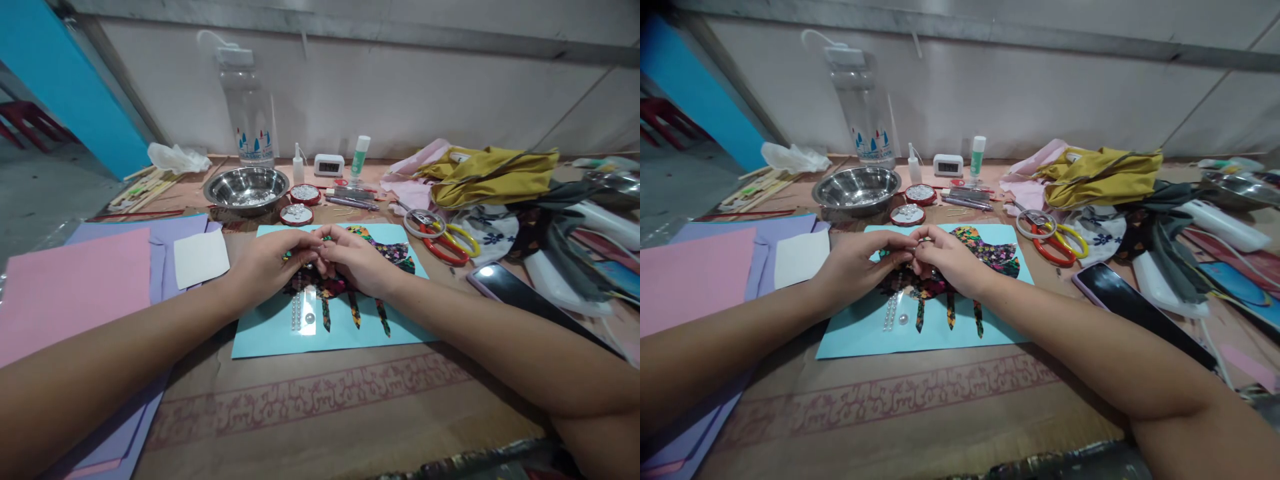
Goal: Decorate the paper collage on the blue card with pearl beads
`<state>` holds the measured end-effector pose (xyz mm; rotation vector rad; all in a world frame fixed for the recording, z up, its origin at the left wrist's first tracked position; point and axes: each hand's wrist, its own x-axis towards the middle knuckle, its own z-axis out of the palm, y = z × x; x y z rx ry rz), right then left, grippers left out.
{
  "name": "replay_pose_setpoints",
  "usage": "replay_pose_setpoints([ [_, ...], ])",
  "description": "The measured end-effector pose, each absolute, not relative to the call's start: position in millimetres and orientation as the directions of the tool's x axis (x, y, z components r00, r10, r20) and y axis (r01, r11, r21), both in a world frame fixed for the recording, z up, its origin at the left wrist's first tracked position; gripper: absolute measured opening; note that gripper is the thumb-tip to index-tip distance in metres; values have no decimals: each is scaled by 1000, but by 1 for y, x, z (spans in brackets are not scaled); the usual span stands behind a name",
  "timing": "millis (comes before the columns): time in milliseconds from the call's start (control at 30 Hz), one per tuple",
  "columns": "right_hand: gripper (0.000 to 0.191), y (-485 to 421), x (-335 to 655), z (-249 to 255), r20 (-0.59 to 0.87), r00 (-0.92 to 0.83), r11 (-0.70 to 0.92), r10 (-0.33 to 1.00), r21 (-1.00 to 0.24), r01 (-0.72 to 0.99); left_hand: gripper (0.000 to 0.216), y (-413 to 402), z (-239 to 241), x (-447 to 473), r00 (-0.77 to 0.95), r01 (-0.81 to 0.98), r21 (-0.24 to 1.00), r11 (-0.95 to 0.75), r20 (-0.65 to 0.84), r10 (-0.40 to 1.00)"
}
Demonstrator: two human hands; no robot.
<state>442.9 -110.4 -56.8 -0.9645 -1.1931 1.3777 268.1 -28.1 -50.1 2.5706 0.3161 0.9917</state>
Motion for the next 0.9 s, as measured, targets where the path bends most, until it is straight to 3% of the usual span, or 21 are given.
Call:
replay_pose_setpoints([
  [200,12,-111,441,-56,43,-141,17,989,-983,-181,11,-29,-49,267,735,81,410,-908,591,332],
  [467,13,-112,432,-49,11,-27,8,1000,-993,-122,9,-30,-53,269,756,158,311,-937,573,317],
  [600,10,-112,434,-53,9,-42,3,999,-987,-159,9,-34,-49,269,756,136,370,-919,561,338],
  [800,11,-112,439,-53,24,-107,4,994,-983,-183,10,-33,-46,267,757,114,564,-818,484,439],
  [900,9,-112,437,-50,19,-95,4,995,-988,-156,10,-31,-48,267,753,110,576,-810,484,446],
])
